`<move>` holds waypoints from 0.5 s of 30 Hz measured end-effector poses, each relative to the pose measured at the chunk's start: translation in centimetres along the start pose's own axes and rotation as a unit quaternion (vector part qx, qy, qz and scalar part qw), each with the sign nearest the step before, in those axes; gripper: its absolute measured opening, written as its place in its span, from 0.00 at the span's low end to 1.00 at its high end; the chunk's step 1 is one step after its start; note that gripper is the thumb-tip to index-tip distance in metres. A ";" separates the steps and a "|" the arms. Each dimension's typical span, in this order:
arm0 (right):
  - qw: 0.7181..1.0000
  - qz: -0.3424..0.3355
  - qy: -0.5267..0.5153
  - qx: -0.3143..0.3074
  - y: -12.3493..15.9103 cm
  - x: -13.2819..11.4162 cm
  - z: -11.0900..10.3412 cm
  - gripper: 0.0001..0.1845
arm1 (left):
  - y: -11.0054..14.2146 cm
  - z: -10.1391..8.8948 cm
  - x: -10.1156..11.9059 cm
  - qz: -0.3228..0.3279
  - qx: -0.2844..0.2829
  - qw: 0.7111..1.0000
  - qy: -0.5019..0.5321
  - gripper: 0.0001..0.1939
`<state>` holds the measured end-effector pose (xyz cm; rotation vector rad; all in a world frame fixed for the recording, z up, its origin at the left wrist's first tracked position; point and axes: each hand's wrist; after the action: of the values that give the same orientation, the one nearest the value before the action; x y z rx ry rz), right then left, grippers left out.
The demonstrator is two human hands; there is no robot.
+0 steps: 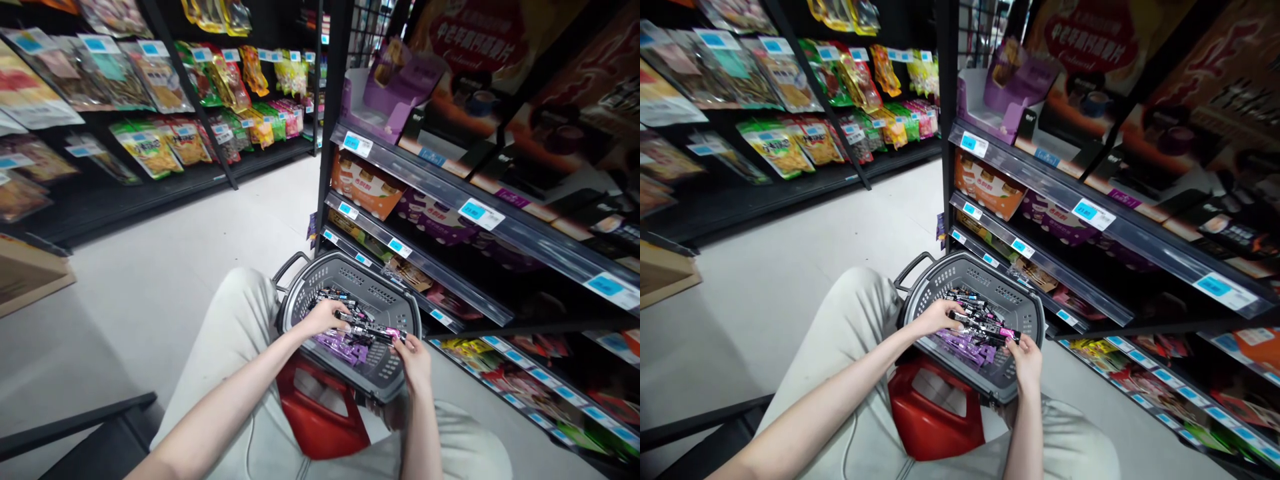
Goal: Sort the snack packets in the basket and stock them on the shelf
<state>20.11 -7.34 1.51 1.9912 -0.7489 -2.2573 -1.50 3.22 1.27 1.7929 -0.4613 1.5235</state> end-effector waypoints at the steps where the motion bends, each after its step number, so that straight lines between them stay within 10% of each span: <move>1: 1.000 -0.003 -0.019 0.002 0.0 0.1 0.1 0.18 | 0.0 0.1 0.1 -0.003 0.018 0.999 0.041 0.18; 7: 0.995 -0.034 -0.073 0.051 -0.7 0.7 0.3 0.17 | -0.3 0.6 0.2 0.032 0.067 0.962 0.263 0.21; 15: 0.997 -0.033 -0.030 0.068 -1.1 0.8 0.2 0.17 | -0.2 1.3 0.3 0.047 0.125 0.971 0.200 0.15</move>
<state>20.07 -6.62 0.37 2.0413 -0.8789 -2.3734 -0.38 2.51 1.40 1.5997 -0.1605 2.0272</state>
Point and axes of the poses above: each hand's wrist, its own y-axis away from the middle knuckle, its own z-axis out of the palm, x = y × z, and after that the axes turned 12 degrees about -x, right-handed
